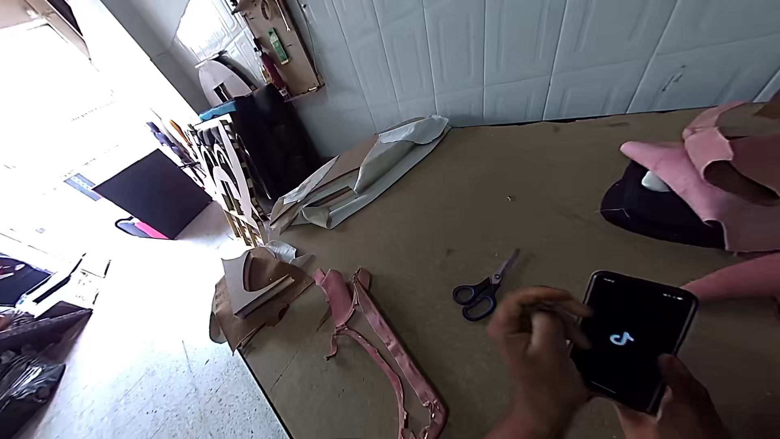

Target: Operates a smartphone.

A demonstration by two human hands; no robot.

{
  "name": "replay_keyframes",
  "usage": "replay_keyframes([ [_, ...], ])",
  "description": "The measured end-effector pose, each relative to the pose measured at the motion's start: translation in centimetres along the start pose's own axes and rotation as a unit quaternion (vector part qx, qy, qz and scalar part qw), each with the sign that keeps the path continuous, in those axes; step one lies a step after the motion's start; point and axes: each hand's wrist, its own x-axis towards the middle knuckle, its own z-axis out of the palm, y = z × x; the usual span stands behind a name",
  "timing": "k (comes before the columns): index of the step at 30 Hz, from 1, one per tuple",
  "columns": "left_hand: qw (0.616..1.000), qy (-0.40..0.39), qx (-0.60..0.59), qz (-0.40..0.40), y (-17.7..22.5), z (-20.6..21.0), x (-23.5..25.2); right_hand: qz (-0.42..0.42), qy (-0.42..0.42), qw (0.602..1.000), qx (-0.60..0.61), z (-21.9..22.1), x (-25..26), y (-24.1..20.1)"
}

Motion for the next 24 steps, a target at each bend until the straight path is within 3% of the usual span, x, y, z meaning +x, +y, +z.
replay_keyframes([
  [2,0.997,0.009,0.065,-0.044,-3.2,-2.7,-1.3,-0.017,0.001,1.000,-0.013,0.0,0.0,0.9],
  [4,0.982,-0.019,0.131,-0.136,-5.0,-3.9,-2.9,-0.027,0.085,0.990,-0.109,2.0,-0.6,0.0],
  [6,0.959,-0.056,0.145,-0.237,-5.6,-4.0,-4.0,-0.014,0.112,0.983,-0.146,2.4,-1.2,-0.4],
  [12,0.920,-0.073,-0.047,-0.382,-6.2,-4.0,-5.4,0.003,0.067,0.983,-0.170,1.4,-1.7,0.3],
  [18,0.911,-0.087,-0.112,-0.388,-6.2,-4.5,-5.0,0.014,0.021,0.991,-0.128,1.7,-1.4,0.1],
  [24,0.923,-0.060,-0.103,-0.365,-5.9,-4.4,-5.1,0.020,-0.006,0.990,-0.138,1.8,-1.8,-0.4],
])
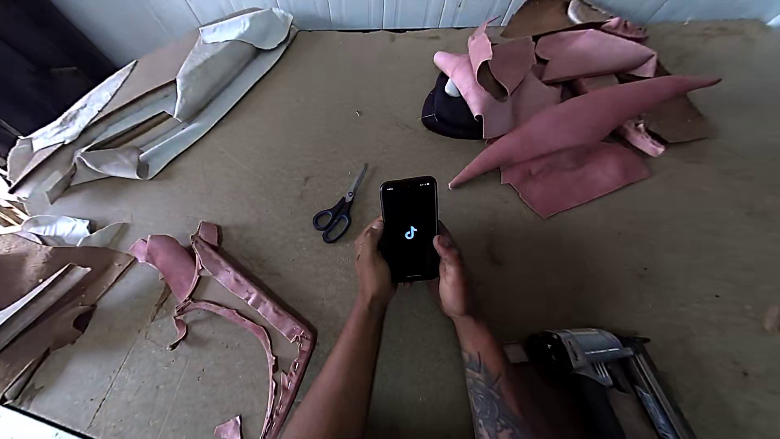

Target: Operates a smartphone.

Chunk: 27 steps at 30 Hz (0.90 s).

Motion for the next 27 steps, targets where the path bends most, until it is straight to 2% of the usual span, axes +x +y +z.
replay_keyframes([
  [4,0.999,0.021,-0.022,0.044,-0.5,-0.2,0.8,-0.010,0.017,0.998,-0.065,0.3,-0.2,0.0],
  [11,0.998,0.025,-0.013,0.050,-0.4,-0.1,0.8,-0.063,0.004,0.995,-0.079,0.6,0.6,0.2],
  [27,0.997,0.009,-0.027,0.070,-0.6,-0.2,1.1,-0.046,-0.001,0.995,-0.090,1.0,-0.2,-0.8],
])
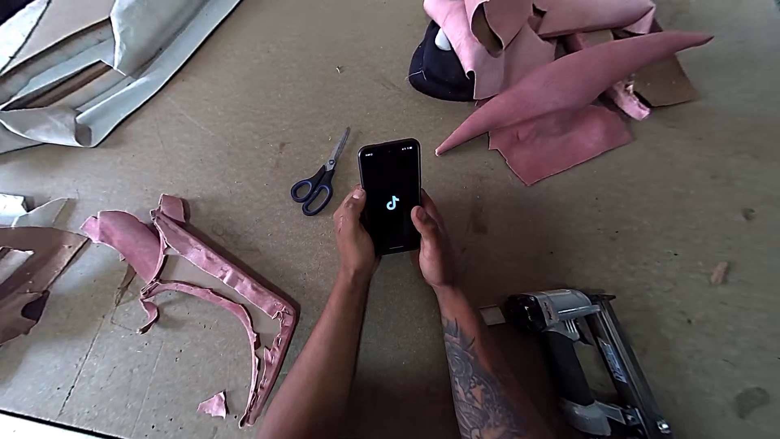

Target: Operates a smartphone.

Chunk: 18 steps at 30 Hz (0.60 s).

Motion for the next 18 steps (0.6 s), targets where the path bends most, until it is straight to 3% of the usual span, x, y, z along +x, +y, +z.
replay_keyframes([
  [18,1.000,0.009,-0.002,-0.010,0.29,-0.29,0.03,-0.019,-0.019,1.000,0.005,0.04,0.30,0.49],
])
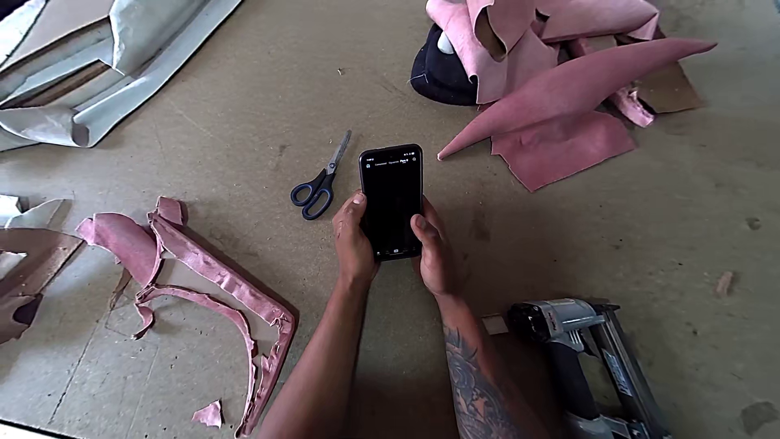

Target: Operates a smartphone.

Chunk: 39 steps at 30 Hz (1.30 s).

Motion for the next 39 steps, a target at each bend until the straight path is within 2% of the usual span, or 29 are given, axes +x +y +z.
replay_keyframes([
  [9,1.000,0.029,-0.005,-0.004,1.0,0.3,0.1,0.027,0.008,1.000,-0.007,-0.6,-0.4,0.2],
  [14,0.999,0.040,-0.025,-0.002,1.5,-0.3,0.5,0.048,-0.055,0.994,0.076,-0.9,0.2,0.5],
  [20,0.998,0.041,-0.035,0.015,2.1,-1.1,1.0,0.059,-0.110,0.988,0.086,-0.3,0.4,0.8],
  [39,0.998,0.043,-0.043,-0.003,2.2,-1.4,1.3,0.075,-0.132,0.984,0.087,-0.4,0.3,0.7],
])
